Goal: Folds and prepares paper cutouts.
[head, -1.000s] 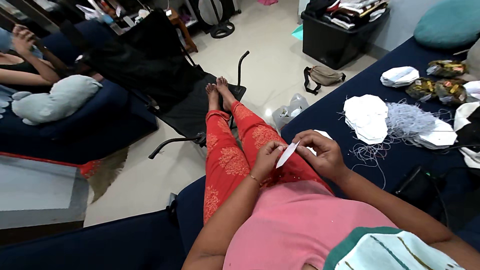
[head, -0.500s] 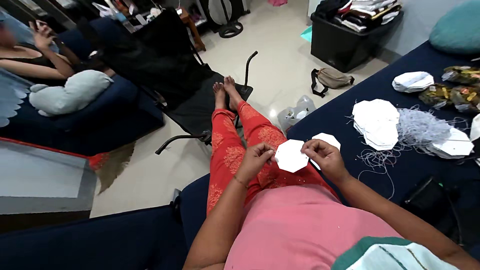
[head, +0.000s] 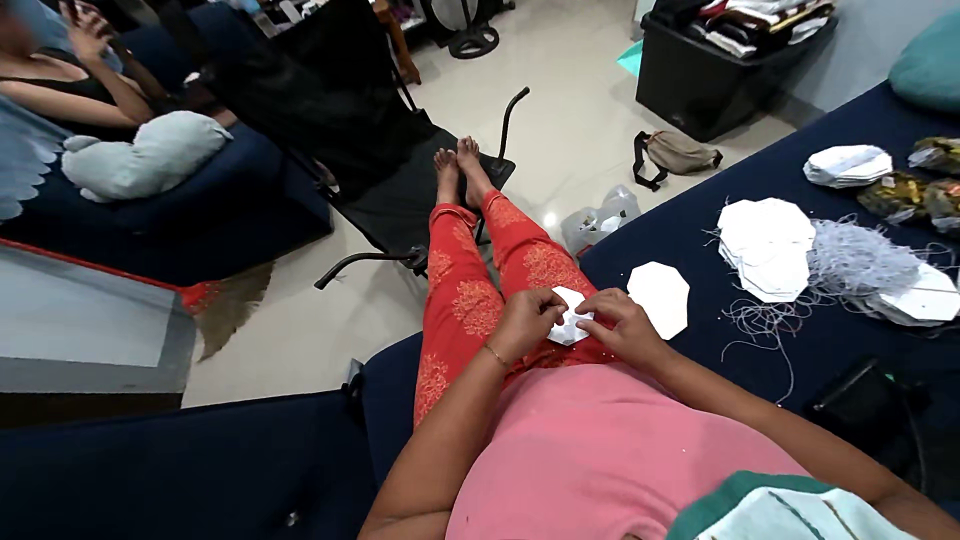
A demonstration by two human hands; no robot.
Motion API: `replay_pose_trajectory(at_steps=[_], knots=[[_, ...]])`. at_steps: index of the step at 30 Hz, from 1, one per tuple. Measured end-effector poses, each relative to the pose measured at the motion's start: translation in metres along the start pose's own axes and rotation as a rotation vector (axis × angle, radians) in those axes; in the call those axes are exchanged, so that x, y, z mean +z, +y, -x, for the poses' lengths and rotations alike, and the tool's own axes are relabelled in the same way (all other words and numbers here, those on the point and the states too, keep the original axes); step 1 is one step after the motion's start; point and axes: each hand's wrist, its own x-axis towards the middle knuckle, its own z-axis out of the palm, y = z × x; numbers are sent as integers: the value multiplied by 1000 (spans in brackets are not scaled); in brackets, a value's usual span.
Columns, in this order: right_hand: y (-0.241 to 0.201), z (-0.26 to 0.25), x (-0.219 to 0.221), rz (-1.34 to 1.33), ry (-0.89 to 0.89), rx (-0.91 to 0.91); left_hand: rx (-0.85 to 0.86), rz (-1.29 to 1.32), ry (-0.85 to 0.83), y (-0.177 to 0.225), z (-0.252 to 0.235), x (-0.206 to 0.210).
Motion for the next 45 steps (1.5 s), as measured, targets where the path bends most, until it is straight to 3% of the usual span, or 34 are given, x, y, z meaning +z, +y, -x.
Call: replay_pose_trajectory(at_steps=[7,13,19,24,27,30,33,39,45], knots=[[-3,-1,7,-50,24,26,-27,104,-3,1,-1,3],[2,2,6,-42,-57,118,-42,527,-11,-1,3,-2],[3,4,8,-7,-86,99,-113,444,88,-2,0,1],[3,4,7,51,-122,46,88,370,289,-8,2,7],[2,3,7,78,-140,24,295,235,432,-16,4,6],[0,2,6,117,-169,5,448,208,482,-21,2,5],[-3,2,4,136,-185,-2,404,313,415,-18,3,5],[2,6,5,-15,-26,-12,8,464,177,-14,-4,9],[-1,4,6,-170,82,-66,63,376,80,-21,-9,16]])
